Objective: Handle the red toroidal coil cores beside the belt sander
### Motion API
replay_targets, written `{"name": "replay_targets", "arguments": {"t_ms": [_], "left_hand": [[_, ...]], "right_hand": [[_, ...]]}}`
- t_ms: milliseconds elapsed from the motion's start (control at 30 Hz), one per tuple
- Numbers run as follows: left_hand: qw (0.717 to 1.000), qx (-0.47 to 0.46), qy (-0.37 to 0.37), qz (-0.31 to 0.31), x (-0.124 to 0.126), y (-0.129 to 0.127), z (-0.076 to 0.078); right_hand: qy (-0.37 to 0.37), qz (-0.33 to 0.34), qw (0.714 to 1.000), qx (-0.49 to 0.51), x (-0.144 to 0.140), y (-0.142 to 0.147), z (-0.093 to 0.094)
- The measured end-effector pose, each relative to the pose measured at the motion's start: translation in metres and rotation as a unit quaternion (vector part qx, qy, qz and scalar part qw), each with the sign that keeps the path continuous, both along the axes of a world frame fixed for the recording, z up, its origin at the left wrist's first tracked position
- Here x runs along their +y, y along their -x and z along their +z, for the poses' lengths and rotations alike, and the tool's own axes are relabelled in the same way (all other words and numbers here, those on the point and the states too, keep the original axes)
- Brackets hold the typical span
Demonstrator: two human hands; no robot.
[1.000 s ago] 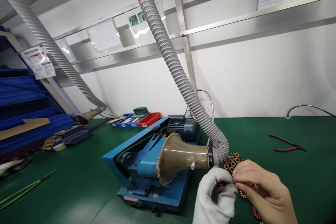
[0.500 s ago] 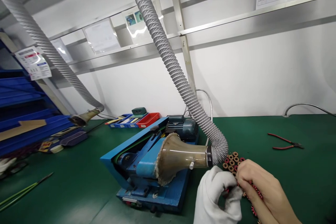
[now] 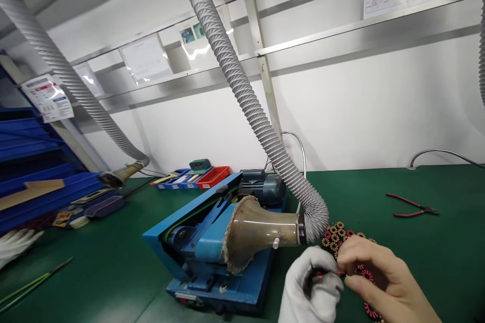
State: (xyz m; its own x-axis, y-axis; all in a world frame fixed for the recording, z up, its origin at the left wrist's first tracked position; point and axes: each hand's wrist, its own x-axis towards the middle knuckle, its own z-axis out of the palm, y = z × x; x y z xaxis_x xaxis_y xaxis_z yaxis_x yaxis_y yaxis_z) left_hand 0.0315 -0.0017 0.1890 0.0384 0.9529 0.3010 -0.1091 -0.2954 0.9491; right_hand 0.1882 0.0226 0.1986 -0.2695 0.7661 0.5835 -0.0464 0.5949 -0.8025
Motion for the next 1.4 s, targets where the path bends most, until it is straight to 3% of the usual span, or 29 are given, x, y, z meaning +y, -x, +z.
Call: {"name": "replay_targets", "arguments": {"t_ms": [100, 200, 300, 367, 433, 500, 567, 600, 633, 667, 800, 900, 1033, 1133, 1267, 1333, 1400], "left_hand": [[0.988, -0.081, 0.091, -0.097, 0.006, 0.003, 0.001], [0.983, -0.116, 0.096, -0.107, 0.009, 0.0, -0.005], [0.997, -0.048, 0.023, -0.049, 0.009, -0.006, -0.01], [0.993, 0.049, -0.091, 0.058, 0.007, -0.009, -0.012], [0.937, 0.171, -0.241, 0.184, 0.005, -0.011, -0.01], [0.849, 0.295, -0.356, 0.255, 0.005, -0.01, -0.007], [0.782, 0.376, -0.409, 0.282, 0.006, -0.008, -0.004], [0.771, 0.386, -0.416, 0.289, 0.007, -0.006, -0.003], [0.778, 0.372, -0.412, 0.293, 0.008, -0.005, -0.003], [0.801, 0.34, -0.398, 0.292, 0.009, -0.004, -0.003], [0.931, 0.158, -0.262, 0.198, 0.009, -0.005, -0.008], [0.985, 0.058, -0.13, 0.095, 0.005, -0.005, -0.006], [1.0, -0.025, 0.006, -0.014, 0.001, -0.004, 0.008], [0.996, -0.042, 0.056, -0.054, 0.001, -0.004, 0.015], [0.998, -0.034, 0.022, -0.047, 0.001, -0.006, 0.01], [1.0, -0.02, -0.02, -0.011, 0.0, -0.007, 0.004], [0.999, -0.004, -0.042, 0.017, -0.001, -0.007, -0.001]], "right_hand": [[-0.101, 0.022, 0.995, 0.008, 0.003, 0.004, 0.004], [-0.183, 0.002, 0.983, -0.004, 0.004, 0.004, 0.006], [-0.25, -0.061, 0.963, -0.083, -0.001, 0.003, 0.007], [-0.241, -0.103, 0.958, -0.114, -0.006, 0.004, 0.006], [-0.116, -0.107, 0.984, -0.077, -0.009, 0.007, 0.005], [0.121, -0.018, 0.992, 0.015, -0.009, 0.012, 0.002], [0.315, 0.115, 0.936, 0.106, -0.004, 0.014, -0.001], [0.355, 0.168, 0.909, 0.137, -0.002, 0.014, -0.003], [0.357, 0.196, 0.9, 0.158, 0.0, 0.013, -0.004], [0.328, 0.197, 0.909, 0.168, 0.002, 0.012, -0.005], [0.156, 0.032, 0.982, 0.102, 0.001, 0.005, -0.001], [0.057, 0.0, 0.998, -0.003, -0.001, 0.003, 0.004], [-0.04, 0.017, 0.999, -0.001, 0.002, 0.005, 0.004], [-0.071, 0.018, 0.997, 0.012, 0.003, 0.006, 0.002], [-0.056, 0.009, 0.998, 0.013, -0.001, 0.01, 0.001], [-0.002, 0.016, 0.999, 0.03, -0.002, 0.012, 0.0], [0.065, 0.03, 0.99, 0.118, -0.002, 0.012, -0.001]]}}
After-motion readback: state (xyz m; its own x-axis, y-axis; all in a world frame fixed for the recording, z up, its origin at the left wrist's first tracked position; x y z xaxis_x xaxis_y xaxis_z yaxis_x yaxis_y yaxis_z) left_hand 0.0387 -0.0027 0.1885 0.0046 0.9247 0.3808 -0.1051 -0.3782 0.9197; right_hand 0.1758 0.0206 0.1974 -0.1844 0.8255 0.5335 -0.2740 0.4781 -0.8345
